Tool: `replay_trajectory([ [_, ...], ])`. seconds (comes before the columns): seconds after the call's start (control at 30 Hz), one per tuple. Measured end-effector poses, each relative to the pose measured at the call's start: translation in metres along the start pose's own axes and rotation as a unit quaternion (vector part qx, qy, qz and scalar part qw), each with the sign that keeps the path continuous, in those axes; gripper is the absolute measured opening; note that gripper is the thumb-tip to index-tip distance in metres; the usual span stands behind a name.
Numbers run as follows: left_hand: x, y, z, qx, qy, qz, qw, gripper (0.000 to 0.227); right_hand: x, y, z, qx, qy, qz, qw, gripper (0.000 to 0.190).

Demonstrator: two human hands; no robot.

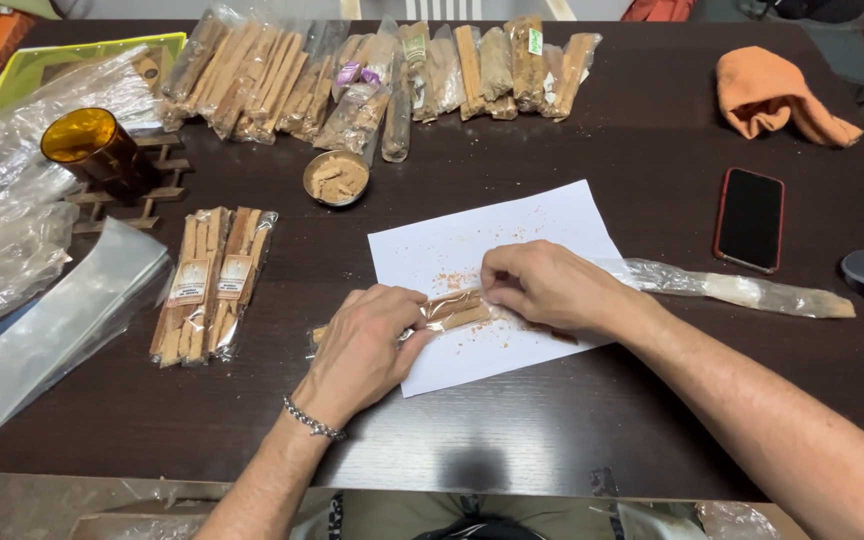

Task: The person packages bundles of thin wood sticks into plastic sleeves, wipes wood dust from the table with a cloth, and handles a phone.

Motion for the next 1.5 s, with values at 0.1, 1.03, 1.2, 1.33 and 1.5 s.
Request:
replay_trajectory([
  [0.1, 0.004, -0.006, 0.004, -0.01, -0.041, 0.03, 0.999, 0.017, 0.001, -0.007, 0.006, 0.049, -0.024, -0.013, 0.998, 0.006],
  [1.03, 0.064, -0.099, -0.044, -0.453, 0.025, -0.047, 0.89, 0.024, -0.001, -0.151, 0.147, 0.037, -0.322, -0.182, 0.928, 0.052],
  [1.2, 0.057, -0.099, -0.047, -0.492, 0.007, -0.042, 0.87, 0.024, -0.006, -0.156, 0.141, 0.08, -0.231, -0.226, 0.943, 0.007],
  [1.33, 0.05, -0.099, -0.05, -0.534, 0.008, -0.012, 0.845, 0.021, -0.012, -0.151, 0.14, 0.137, -0.236, -0.215, 0.938, 0.012],
  [1.5, 0.037, -0.104, -0.052, -0.562, -0.047, 0.038, 0.825, 0.017, -0.034, -0.158, 0.113, 0.354, -0.216, -0.285, 0.864, 0.027],
])
Point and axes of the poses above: each hand's wrist, its own x-axis towards the middle knuckle, its own y-axis out of the palm, z = x × y, the point moved 5 cm from there along x, towards the middle knuckle
